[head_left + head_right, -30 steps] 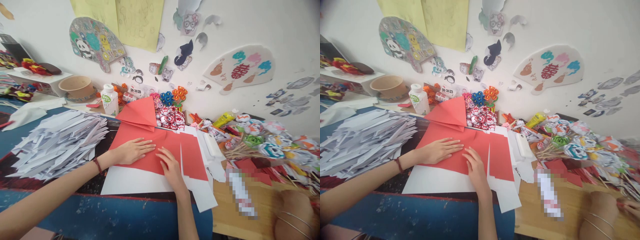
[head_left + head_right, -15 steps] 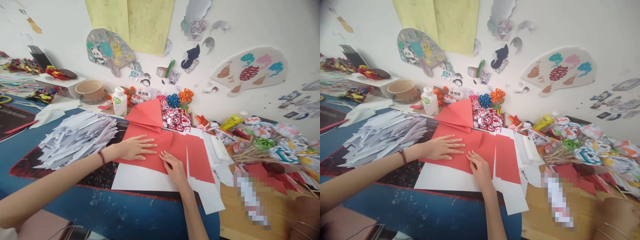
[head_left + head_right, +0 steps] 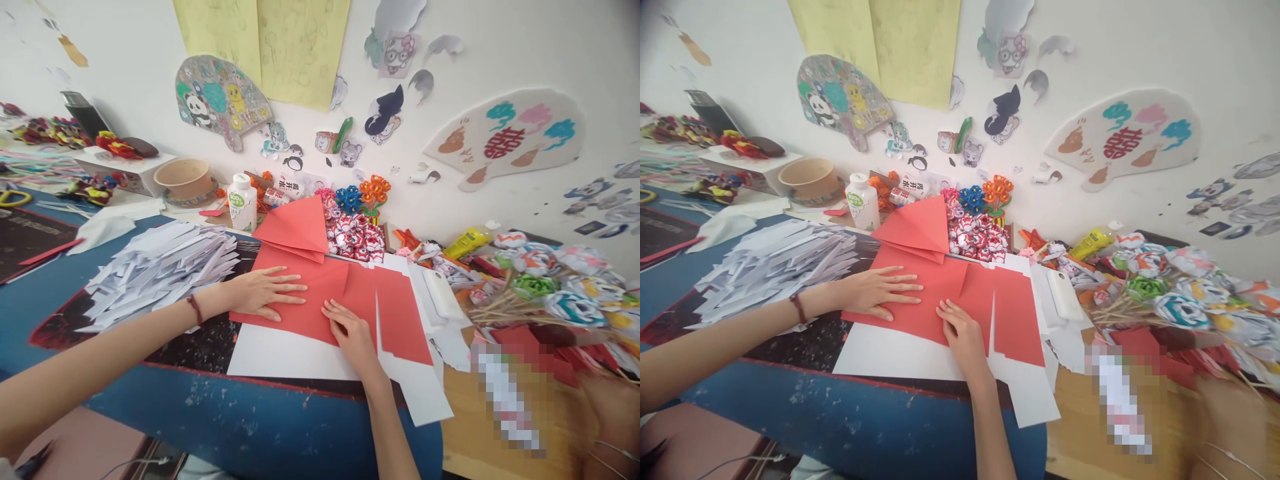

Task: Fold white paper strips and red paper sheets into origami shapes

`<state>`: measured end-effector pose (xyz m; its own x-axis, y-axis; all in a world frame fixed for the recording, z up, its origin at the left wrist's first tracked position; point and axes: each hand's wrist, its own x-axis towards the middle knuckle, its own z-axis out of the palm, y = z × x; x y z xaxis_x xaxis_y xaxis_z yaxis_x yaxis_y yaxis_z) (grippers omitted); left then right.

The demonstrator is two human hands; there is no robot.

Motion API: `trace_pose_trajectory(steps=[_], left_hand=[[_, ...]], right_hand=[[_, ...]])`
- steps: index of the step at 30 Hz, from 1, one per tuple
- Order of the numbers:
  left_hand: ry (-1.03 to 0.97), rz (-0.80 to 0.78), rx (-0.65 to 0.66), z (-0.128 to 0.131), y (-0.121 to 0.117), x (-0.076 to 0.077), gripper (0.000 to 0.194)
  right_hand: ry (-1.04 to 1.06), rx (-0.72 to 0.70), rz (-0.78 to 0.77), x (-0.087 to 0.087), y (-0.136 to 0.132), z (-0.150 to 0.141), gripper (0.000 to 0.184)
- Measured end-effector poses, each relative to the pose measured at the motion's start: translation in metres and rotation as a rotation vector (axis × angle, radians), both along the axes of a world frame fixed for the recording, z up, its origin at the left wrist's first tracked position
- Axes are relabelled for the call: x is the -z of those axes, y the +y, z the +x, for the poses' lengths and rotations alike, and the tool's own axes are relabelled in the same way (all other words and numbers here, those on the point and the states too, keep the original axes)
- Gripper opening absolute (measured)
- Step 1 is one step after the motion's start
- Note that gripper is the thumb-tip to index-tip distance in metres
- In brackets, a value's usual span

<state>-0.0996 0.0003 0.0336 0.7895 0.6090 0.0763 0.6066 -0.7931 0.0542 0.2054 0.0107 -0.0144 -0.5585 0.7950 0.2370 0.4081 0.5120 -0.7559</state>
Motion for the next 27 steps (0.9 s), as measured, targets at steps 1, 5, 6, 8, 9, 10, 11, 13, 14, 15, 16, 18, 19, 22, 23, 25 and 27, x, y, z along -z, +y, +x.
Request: trace_pose_trajectory(steps=[1,5,6,8,9,10,11,13,14,15,16,18,19,22,23,25,27], left_hand=[[0.002,0.005,0.007,-0.003,-0.001,-0.002,0.064],[0.027,-0.008,0.038,-0.012,-0.001,-0.01,0.066],[0.031,-0.022,0.042,-0.014,0.0,-0.012,0.064],[0.036,-0.061,0.041,-0.017,0.002,-0.015,0.06],[0.036,-0.08,0.039,-0.018,0.003,-0.017,0.058],[0.037,-0.096,0.038,-0.018,0.003,-0.018,0.057],[0.039,-0.108,0.039,-0.019,0.004,-0.019,0.057],[0.054,-0.128,0.045,-0.019,0.005,-0.022,0.059],[0.066,-0.14,0.045,-0.019,0.005,-0.023,0.061],[0.08,-0.156,0.038,-0.018,0.005,-0.023,0.063],[0.095,-0.173,0.028,-0.018,0.005,-0.023,0.064],[0.115,-0.195,0.008,-0.017,0.004,-0.023,0.065],[0.113,-0.194,0.004,-0.016,0.004,-0.022,0.066],[0.084,-0.194,0.003,-0.015,0.003,-0.022,0.067],[0.085,-0.211,-0.002,-0.015,0.004,-0.023,0.067],[0.12,-0.252,-0.008,-0.017,0.006,-0.029,0.067],[0.152,-0.231,-0.017,-0.019,0.007,-0.04,0.068]], right_hand=[[0.002,0.001,-0.002,0.0,0.0,0.0,0.04],[0.009,0.002,-0.015,-0.001,0.0,0.0,0.039],[0.01,0.001,-0.018,-0.001,0.0,0.0,0.039],[0.011,-0.001,-0.019,0.0,0.0,0.001,0.039],[0.011,-0.003,-0.018,0.0,0.001,0.001,0.039],[0.012,-0.004,-0.017,0.001,0.001,0.001,0.039],[0.012,-0.003,-0.016,0.001,0.001,0.001,0.038],[0.011,0.0,-0.018,0.002,0.001,0.001,0.038],[0.009,0.001,-0.02,0.001,0.0,0.001,0.038],[0.007,0.0,-0.022,0.001,0.0,0.001,0.038],[0.005,-0.002,-0.024,0.001,0.0,0.001,0.038],[0.002,-0.009,-0.024,0.0,0.0,0.001,0.039],[0.003,-0.012,-0.021,0.0,0.0,0.001,0.039],[0.011,-0.008,-0.016,0.0,0.0,0.001,0.039],[0.015,-0.006,-0.014,0.0,0.0,0.001,0.039],[0.02,-0.004,-0.013,0.001,0.0,0.001,0.039],[0.021,-0.004,-0.018,0.003,0.0,0.001,0.039]])
